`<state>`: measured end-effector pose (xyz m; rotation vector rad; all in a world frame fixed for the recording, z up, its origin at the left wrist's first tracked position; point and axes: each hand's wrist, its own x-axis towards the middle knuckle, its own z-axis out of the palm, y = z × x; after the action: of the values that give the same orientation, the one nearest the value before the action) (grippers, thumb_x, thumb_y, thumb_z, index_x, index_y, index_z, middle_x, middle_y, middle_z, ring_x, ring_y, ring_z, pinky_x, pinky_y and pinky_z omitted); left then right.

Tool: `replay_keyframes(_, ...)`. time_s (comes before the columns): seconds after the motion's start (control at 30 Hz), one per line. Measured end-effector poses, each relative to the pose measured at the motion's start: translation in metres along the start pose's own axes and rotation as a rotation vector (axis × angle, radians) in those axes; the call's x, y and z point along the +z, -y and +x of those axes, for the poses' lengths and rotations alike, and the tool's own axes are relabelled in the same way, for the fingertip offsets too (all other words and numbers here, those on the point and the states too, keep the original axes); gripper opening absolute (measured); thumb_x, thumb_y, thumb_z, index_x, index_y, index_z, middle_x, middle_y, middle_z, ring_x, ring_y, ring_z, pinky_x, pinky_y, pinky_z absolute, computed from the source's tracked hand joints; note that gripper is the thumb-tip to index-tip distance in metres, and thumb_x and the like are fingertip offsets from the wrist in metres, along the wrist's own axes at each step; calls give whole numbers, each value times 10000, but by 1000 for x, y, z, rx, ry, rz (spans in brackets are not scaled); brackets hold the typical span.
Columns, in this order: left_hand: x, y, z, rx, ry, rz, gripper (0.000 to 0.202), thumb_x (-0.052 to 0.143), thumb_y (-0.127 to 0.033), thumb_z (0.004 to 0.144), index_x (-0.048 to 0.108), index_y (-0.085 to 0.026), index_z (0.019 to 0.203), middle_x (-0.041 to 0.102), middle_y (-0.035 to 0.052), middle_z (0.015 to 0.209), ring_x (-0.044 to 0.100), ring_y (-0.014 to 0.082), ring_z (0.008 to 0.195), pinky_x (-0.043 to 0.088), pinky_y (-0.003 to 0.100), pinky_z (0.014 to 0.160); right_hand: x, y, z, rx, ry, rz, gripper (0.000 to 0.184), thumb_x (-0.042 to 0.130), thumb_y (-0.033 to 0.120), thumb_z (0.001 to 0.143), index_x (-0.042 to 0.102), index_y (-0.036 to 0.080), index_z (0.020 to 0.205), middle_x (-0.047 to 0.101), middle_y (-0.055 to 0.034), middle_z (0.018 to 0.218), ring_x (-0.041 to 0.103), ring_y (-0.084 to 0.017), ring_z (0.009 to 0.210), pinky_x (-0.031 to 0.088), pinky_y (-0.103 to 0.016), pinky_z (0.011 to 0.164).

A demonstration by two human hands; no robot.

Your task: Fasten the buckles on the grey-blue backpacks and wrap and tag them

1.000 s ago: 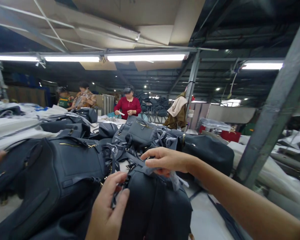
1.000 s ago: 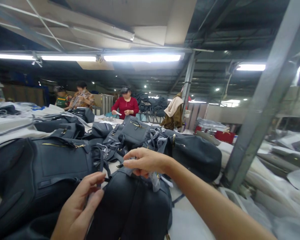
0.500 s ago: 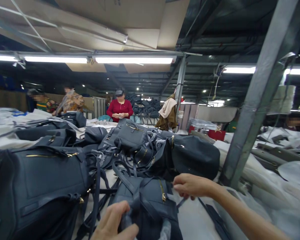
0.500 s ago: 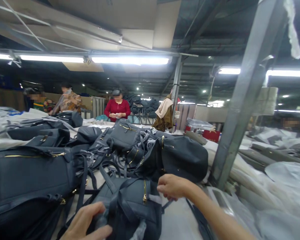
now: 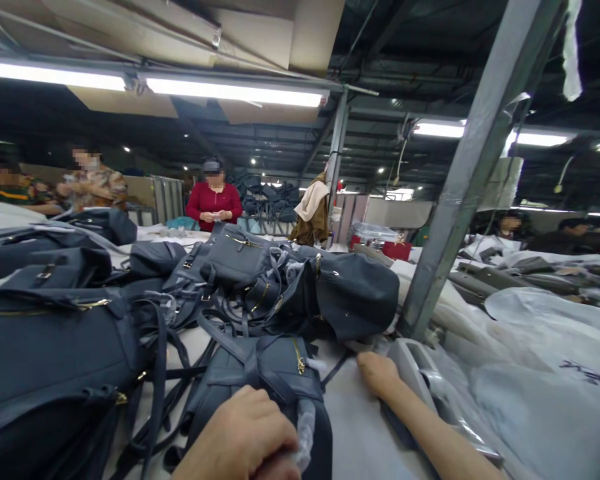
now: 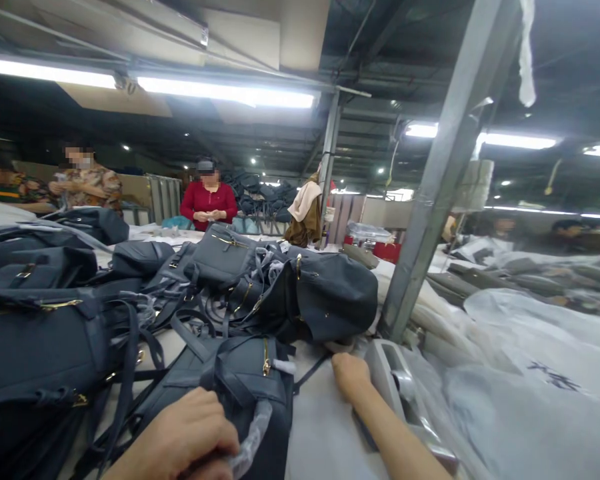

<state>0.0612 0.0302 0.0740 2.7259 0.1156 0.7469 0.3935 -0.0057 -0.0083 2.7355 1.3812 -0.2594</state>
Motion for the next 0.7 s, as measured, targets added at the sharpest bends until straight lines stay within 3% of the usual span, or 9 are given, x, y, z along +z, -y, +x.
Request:
replay_keyframes(0.13, -5, -3, 0, -180, 57, -52, 173, 733, -135, 684, 578, -205, 712, 614, -48, 685, 538, 127, 661, 344, 227, 605, 2, -9, 7, 23, 18, 23, 254, 614, 315, 917, 622, 161, 1119, 631, -80, 1201, 614, -238, 1077, 512, -470, 926)
replay_keyframes(0.23, -10, -11, -5, -243, 127, 17, 240, 797, -126, 636, 571, -188, 688, 632, -40, 743, 546, 135, 722, 340, 233, 656, -5, -14, 6, 21, 20, 88, 221, 634, 291, 900, 632, 150, 1071, 647, -75, 1157, 626, -227, 1040, 519, -451, 901)
replay_keyframes(0.33, -17, -20, -6, -300, 138, 15, 308, 812, -136, 651, 511, -163, 591, 609, -41, 718, 534, 131, 753, 323, 235, 684, -24, -17, -5, -52, -25, 190, 66, 619, 195, 864, 658, 145, 844, 689, -68, 992, 643, -213, 976, 511, -346, 845)
replay_keyframes(0.43, -23, -18, 2, -428, 32, -116, 305, 773, -200, 704, 506, -160, 563, 538, -53, 649, 494, 116, 701, 301, 232, 636, -51, -24, -31, -152, -77, 305, 238, 439, 215, 914, 612, 174, 755, 681, -52, 778, 657, -174, 767, 494, -251, 652)
replay_keyframes(0.5, -28, -11, 11, -508, -83, -259, 236, 693, -242, 765, 550, -164, 595, 502, -57, 624, 470, 109, 660, 295, 229, 596, -68, -29, -58, -211, -98, 506, 367, 301, 366, 960, 585, 198, 799, 647, -27, 663, 584, -144, 533, 440, -234, 469)
replay_keyframes(0.57, -31, -1, 23, -546, -182, -400, 197, 624, -276, 795, 588, -161, 639, 481, -56, 612, 453, 109, 640, 302, 226, 583, -79, -32, -89, -278, -164, 976, 370, 439, 553, 881, 564, 215, 799, 645, -29, 663, 521, -135, 444, 383, -226, 361)
replay_keyframes(0.63, -33, 8, 35, -550, -233, -502, 199, 607, -305, 783, 596, -153, 655, 461, -53, 607, 431, 112, 632, 306, 228, 581, -80, -29, -118, -361, -284, 1400, 351, 637, 579, 767, 576, 244, 853, 632, -13, 659, 575, -160, 502, 448, -233, 388)
replay_keyframes(0.7, -34, 15, 45, -548, -231, -564, 209, 613, -328, 756, 598, -146, 652, 437, -52, 597, 399, 110, 612, 288, 235, 567, -69, -16, -139, -548, -395, 1547, 268, 657, 530, 786, 594, 284, 872, 596, 7, 585, 621, -193, 538, 518, -276, 444)
